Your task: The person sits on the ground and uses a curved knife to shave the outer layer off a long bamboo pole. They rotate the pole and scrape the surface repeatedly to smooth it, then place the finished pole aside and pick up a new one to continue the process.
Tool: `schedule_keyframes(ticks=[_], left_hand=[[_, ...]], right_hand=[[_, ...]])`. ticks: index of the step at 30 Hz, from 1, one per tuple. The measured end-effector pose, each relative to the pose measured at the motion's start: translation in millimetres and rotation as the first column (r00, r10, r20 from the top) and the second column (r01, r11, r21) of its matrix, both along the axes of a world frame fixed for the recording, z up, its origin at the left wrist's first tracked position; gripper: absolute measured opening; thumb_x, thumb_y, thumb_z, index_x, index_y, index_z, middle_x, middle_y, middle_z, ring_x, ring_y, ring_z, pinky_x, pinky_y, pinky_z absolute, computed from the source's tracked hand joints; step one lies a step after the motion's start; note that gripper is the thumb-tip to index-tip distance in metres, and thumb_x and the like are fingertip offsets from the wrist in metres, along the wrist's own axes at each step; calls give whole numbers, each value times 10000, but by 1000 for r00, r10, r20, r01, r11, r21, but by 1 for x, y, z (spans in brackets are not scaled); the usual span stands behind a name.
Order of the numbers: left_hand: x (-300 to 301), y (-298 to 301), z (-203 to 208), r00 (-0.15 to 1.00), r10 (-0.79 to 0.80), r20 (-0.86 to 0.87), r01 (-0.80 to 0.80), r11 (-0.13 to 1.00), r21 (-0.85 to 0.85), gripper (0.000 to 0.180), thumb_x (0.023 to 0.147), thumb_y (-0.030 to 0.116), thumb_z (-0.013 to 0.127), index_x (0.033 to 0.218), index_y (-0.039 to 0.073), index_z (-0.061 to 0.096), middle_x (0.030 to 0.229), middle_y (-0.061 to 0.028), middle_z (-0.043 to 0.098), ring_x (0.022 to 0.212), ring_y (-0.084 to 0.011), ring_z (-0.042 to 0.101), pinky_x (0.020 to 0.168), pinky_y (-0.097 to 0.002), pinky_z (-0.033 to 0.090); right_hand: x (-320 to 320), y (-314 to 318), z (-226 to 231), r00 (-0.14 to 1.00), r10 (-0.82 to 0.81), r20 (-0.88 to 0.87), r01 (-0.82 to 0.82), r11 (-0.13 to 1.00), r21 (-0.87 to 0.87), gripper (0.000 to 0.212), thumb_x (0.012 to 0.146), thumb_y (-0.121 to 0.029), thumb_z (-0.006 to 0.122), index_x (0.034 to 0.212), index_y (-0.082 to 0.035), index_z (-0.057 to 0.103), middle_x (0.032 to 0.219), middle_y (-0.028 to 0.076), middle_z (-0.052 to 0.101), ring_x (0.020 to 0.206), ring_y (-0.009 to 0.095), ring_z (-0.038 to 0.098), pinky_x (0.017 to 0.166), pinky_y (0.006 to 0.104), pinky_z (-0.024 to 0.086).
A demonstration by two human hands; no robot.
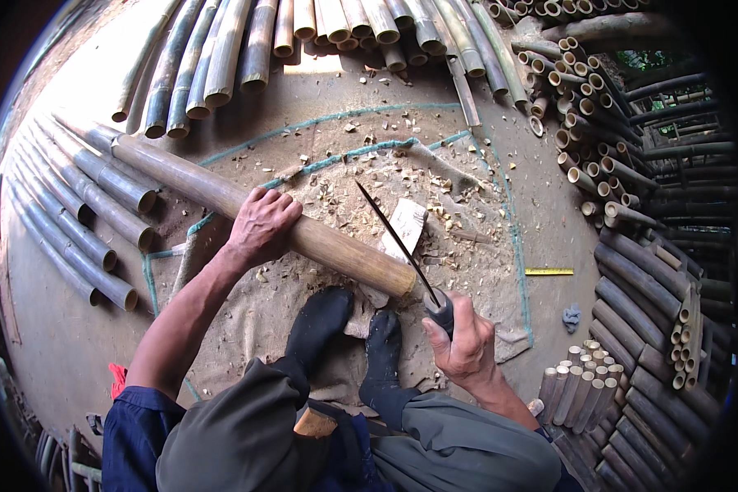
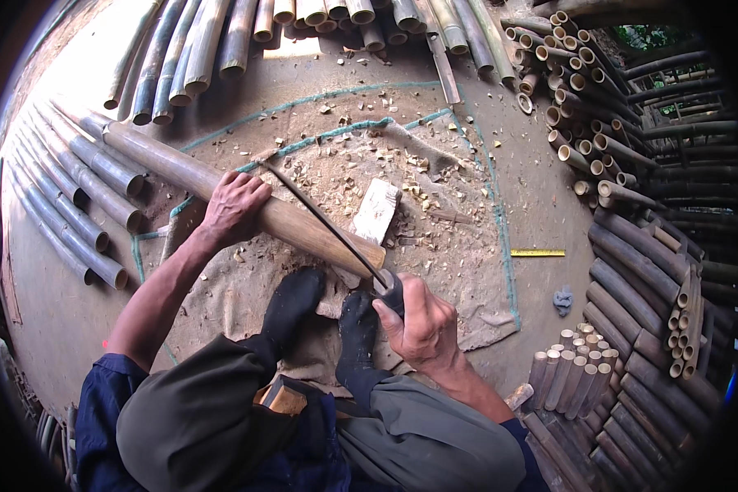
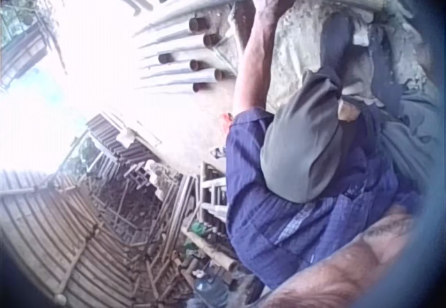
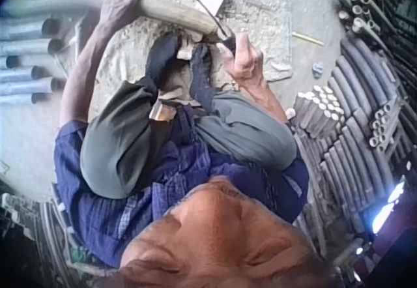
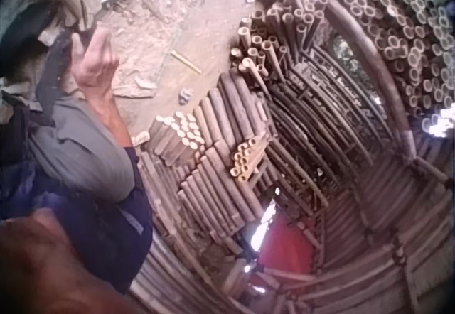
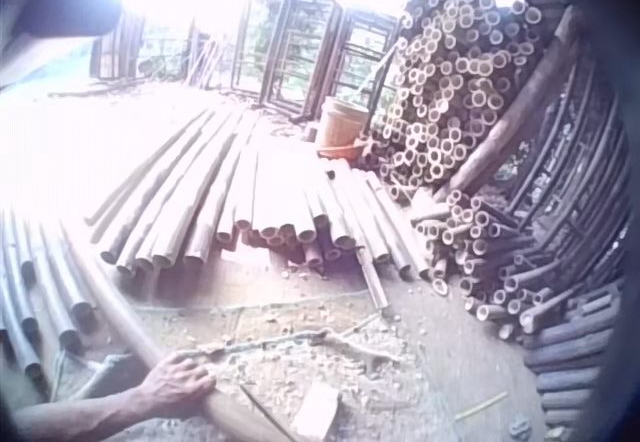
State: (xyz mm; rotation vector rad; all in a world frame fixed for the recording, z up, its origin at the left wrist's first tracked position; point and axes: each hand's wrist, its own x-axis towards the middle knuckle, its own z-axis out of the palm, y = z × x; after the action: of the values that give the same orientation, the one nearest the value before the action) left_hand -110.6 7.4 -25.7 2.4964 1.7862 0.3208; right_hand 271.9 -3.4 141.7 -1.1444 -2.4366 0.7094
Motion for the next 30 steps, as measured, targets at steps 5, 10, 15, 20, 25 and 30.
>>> schedule_keyframes(ticks=[5,10,15,20,25,30], left_hand=[[3,2,-3,1000,2,-21,-2,1000,-14,524,652,235,845,1119,109,642,1036,-69,647,1062,-268,651,1057,-450,476],[1,-13,-8,999,47,25,-48,997,53,458,767,202,766,1195,92,646,1199,-101,691,1206,-286,655,1103,-478,458],[8,-11,-9,999,39,4,-40,993,113,455,785,205,743,1214,88,647,1210,-99,691,1216,-282,651,1113,-480,452],[4,-19,-20,998,65,25,-69,967,247,430,820,193,710,1232,82,655,1214,-92,691,1192,-279,660,1105,-472,464],[9,-16,-19,997,80,1,-76,947,311,383,855,212,690,1216,91,644,1205,-83,669,1184,-261,649,1100,-465,459],[14,-24,-23,997,77,5,-75,948,309,404,840,208,698,1224,89,662,1227,-85,681,1204,-270,656,1113,-480,463]], right_hand=[[33,19,-72,881,-59,470,174,963,-206,282,1062,-246,690,1067,-22,518,848,279,718,749,493,744,657,556,580],[-4,4,0,983,-38,182,65,987,-145,306,1062,-262,693,1084,-15,513,843,272,720,754,486,747,647,538,583],[32,10,-70,852,-42,522,188,955,-230,335,1076,-302,667,1078,-7,510,871,285,731,768,497,745,630,551,586],[-3,15,-14,921,-23,390,133,957,-258,284,1071,-253,669,1127,-8,537,870,278,724,789,500,741,664,564,578],[8,1,-15,999,5,-52,-3,999,45,317,1028,-219,738,1155,11,561,889,275,726,766,482,751,646,548,586],[24,8,-51,805,-24,593,239,928,-286,289,1062,-227,687,1145,1,530,841,271,717,747,520,729,684,610,578]])
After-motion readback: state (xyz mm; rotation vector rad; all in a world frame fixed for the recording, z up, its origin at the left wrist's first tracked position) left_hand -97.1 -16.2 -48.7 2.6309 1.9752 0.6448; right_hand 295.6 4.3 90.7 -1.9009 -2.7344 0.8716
